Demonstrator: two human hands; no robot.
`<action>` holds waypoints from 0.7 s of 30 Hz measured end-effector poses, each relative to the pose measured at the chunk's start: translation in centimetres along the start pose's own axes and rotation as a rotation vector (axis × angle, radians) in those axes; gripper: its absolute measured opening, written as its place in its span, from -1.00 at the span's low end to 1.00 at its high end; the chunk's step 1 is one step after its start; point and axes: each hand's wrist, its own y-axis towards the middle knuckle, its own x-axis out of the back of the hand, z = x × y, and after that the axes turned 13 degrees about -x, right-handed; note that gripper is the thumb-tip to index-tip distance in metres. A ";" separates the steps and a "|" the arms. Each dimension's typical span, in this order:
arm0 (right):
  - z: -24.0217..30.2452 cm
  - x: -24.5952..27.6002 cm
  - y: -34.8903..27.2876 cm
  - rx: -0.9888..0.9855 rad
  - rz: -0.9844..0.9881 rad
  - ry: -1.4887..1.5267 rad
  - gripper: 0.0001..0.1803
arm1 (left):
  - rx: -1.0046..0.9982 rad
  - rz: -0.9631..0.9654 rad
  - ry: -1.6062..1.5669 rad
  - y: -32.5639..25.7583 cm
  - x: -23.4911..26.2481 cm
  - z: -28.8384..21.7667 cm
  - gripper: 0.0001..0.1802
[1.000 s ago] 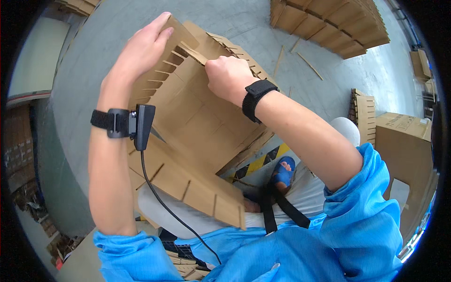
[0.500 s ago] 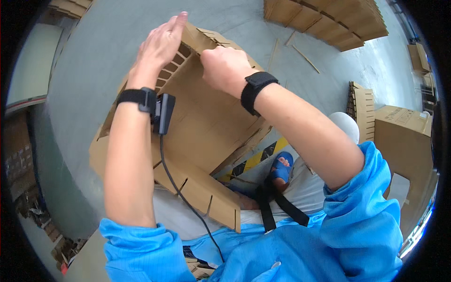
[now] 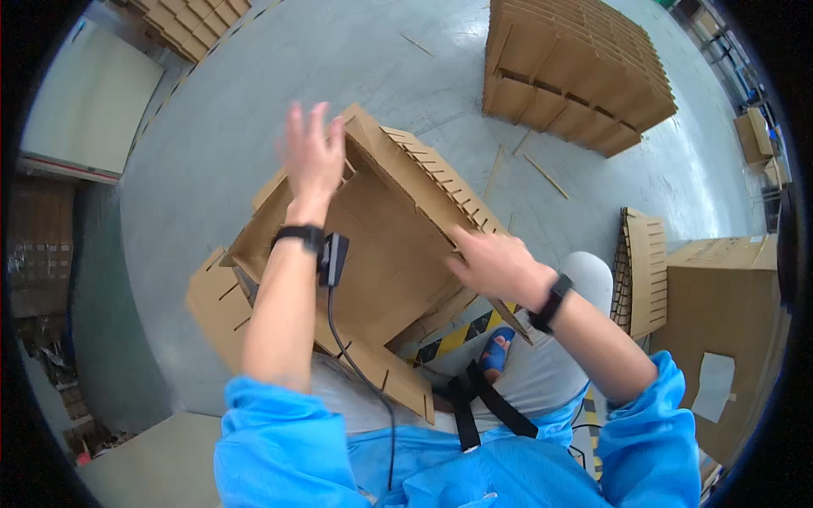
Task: Assemble cardboard divider partitions for a shipping box while sitting on the floor.
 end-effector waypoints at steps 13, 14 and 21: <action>-4.3 -4.4 -5.5 0.046 -0.324 0.012 -0.73 | 0.956 -0.105 -0.801 -26.8 12.4 -15.1 -0.18; -4.0 -4.7 -5.0 0.041 -0.324 0.005 -0.74 | 0.918 -0.059 -0.702 -27.0 12.2 -15.0 -0.22; -5.3 -3.9 -5.6 -0.108 -0.235 -0.014 -0.70 | 0.752 -0.303 -0.620 -23.9 11.6 -11.7 -0.36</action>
